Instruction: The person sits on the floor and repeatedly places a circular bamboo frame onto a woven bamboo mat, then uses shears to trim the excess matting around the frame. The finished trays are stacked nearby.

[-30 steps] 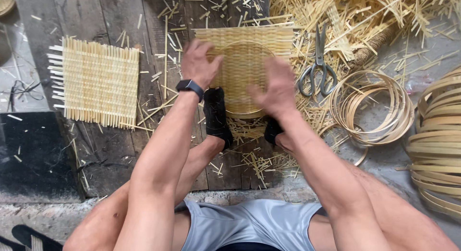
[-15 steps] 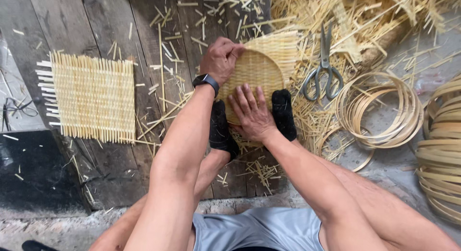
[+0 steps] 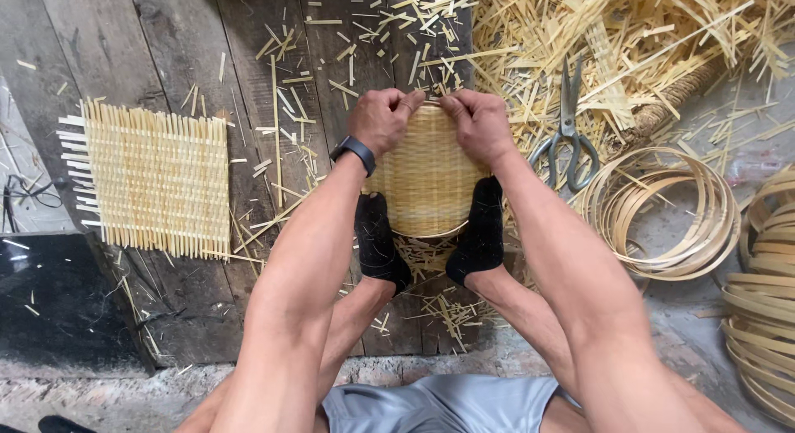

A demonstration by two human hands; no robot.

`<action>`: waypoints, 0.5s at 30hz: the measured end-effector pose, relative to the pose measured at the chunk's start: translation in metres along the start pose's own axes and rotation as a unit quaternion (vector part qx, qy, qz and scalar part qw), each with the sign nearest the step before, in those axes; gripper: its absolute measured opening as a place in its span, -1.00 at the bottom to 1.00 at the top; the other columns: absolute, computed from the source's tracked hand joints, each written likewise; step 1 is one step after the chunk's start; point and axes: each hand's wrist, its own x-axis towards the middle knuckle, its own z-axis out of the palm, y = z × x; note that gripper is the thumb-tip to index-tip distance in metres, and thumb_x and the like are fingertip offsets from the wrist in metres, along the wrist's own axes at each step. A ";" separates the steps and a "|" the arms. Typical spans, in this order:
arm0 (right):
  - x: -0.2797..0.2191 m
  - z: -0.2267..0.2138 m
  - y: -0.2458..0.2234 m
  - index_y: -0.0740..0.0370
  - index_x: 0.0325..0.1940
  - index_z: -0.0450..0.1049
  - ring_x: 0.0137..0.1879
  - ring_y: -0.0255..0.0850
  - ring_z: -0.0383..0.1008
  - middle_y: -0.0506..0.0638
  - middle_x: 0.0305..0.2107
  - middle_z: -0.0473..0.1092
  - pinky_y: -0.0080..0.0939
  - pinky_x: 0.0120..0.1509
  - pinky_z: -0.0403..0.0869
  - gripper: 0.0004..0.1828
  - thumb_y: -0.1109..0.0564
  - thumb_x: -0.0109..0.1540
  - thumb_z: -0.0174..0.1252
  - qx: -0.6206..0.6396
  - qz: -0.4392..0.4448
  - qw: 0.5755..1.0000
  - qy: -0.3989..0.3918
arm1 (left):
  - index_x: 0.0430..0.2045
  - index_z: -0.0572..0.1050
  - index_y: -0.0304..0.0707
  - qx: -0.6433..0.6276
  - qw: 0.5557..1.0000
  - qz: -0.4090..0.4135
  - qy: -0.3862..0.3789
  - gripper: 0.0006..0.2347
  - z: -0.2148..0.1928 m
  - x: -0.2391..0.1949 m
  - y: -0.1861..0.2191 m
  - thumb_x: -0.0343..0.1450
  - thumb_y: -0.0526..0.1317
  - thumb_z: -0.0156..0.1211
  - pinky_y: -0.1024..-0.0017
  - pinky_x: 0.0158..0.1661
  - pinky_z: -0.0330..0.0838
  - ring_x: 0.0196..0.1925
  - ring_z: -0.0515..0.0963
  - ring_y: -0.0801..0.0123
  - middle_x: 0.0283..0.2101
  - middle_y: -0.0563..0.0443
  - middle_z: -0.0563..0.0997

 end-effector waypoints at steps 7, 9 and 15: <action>0.008 -0.003 -0.007 0.19 -0.08 0.61 -0.18 -0.24 0.60 0.00 -0.31 0.58 -0.21 -0.08 0.54 -0.62 -0.07 0.46 -0.02 -0.013 0.028 0.997 0.076 | -0.37 0.64 -0.26 -0.108 0.994 0.029 0.001 -0.62 0.003 0.009 -0.010 0.41 0.14 0.33 0.47 -0.35 0.50 -0.40 0.63 0.49 -0.45 0.10 0.67; 0.015 0.009 -0.021 0.19 0.08 0.52 0.03 -0.19 0.55 0.06 -0.10 0.52 -0.12 0.11 0.54 -0.56 -0.13 0.52 -0.15 0.069 -0.048 0.995 0.060 | -0.23 0.57 -0.29 -0.141 0.990 0.026 0.017 -0.62 0.007 0.007 -0.016 0.40 0.09 0.37 0.46 -0.33 0.49 -0.40 0.61 0.46 -0.42 0.03 0.65; 0.026 0.041 -0.069 0.02 -0.08 0.63 0.07 -0.03 0.53 0.04 -0.13 0.55 0.12 0.21 0.42 -0.47 -0.29 0.44 -0.17 -0.240 -0.014 0.965 -0.109 | -0.04 0.45 -0.30 -0.177 0.927 0.117 0.309 -0.60 0.007 -0.031 -0.032 0.46 0.07 0.20 0.38 -0.25 0.54 -0.27 0.61 0.32 -0.26 -0.05 0.60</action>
